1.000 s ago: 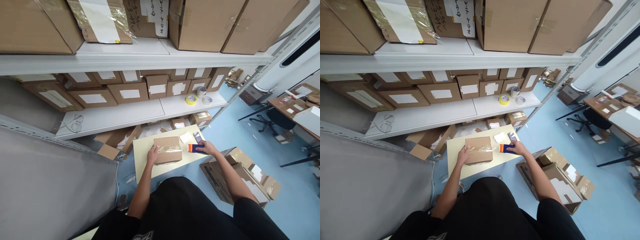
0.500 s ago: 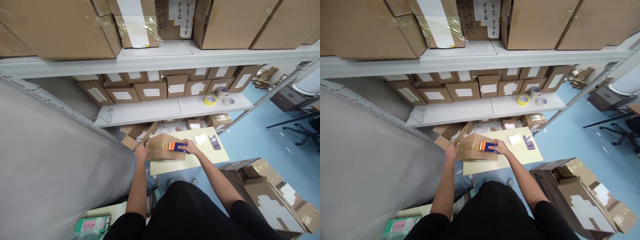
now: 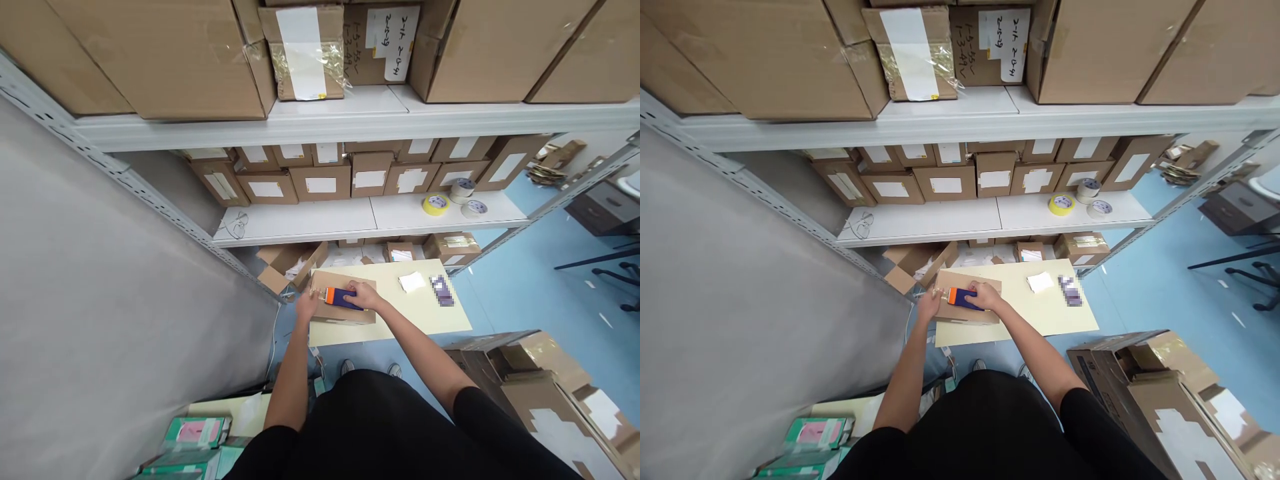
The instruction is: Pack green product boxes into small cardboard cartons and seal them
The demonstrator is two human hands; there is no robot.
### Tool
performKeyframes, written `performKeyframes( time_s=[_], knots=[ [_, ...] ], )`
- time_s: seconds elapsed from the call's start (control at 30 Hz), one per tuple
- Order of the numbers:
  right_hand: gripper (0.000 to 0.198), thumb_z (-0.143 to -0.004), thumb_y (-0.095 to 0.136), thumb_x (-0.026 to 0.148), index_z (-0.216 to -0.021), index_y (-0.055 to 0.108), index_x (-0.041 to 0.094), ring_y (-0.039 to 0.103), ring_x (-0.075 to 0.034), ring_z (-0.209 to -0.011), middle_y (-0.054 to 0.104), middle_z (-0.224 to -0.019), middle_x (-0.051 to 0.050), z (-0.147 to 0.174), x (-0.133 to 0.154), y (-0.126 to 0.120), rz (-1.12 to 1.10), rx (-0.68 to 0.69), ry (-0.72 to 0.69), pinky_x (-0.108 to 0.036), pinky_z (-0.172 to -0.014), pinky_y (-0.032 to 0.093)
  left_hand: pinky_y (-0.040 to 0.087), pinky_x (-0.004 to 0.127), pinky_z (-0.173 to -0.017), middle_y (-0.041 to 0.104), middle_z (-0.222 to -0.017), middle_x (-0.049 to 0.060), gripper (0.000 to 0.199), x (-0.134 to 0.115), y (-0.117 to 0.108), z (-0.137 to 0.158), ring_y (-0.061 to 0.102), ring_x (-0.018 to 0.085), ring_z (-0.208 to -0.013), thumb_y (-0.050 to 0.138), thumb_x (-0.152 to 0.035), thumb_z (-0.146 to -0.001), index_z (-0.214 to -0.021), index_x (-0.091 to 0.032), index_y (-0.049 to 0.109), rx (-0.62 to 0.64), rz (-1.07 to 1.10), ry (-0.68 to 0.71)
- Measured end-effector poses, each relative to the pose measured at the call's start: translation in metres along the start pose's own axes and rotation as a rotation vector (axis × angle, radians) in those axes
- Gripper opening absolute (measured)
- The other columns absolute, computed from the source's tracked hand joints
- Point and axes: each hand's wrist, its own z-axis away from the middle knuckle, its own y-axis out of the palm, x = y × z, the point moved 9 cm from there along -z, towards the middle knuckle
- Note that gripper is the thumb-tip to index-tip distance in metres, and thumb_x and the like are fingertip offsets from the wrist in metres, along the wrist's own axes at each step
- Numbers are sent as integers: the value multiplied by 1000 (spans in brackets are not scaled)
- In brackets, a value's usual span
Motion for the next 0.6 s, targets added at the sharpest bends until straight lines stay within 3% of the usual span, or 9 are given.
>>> performKeyframes(
  time_s=[0.17,0.43,0.6],
  knots=[
    [29,-85,77,41,-107,72,23,71,-23,-101,78,-107,-4,27,-42,-9,-2,16,39,-28,-88,49,49,39,-102,72,-132,16,54,-6,64,11,67,31,-122,47,-49,-102,-147,-20,57,113,83,18],
    [29,-83,74,40,-104,70,20,70,-22,-89,76,-94,-3,103,-131,-60,-16,12,176,-28,-80,49,50,40,-101,71,-133,15,63,-68,181,44,68,31,-122,45,-57,-101,-155,-24,48,298,57,-13],
    [24,-77,77,36,-95,72,20,68,-23,-84,75,-88,-4,173,-210,-112,10,-59,352,-30,-78,48,49,40,-100,71,-133,16,62,-94,207,53,69,31,-119,37,-57,-103,-154,-22,47,294,53,64]
  ],
)
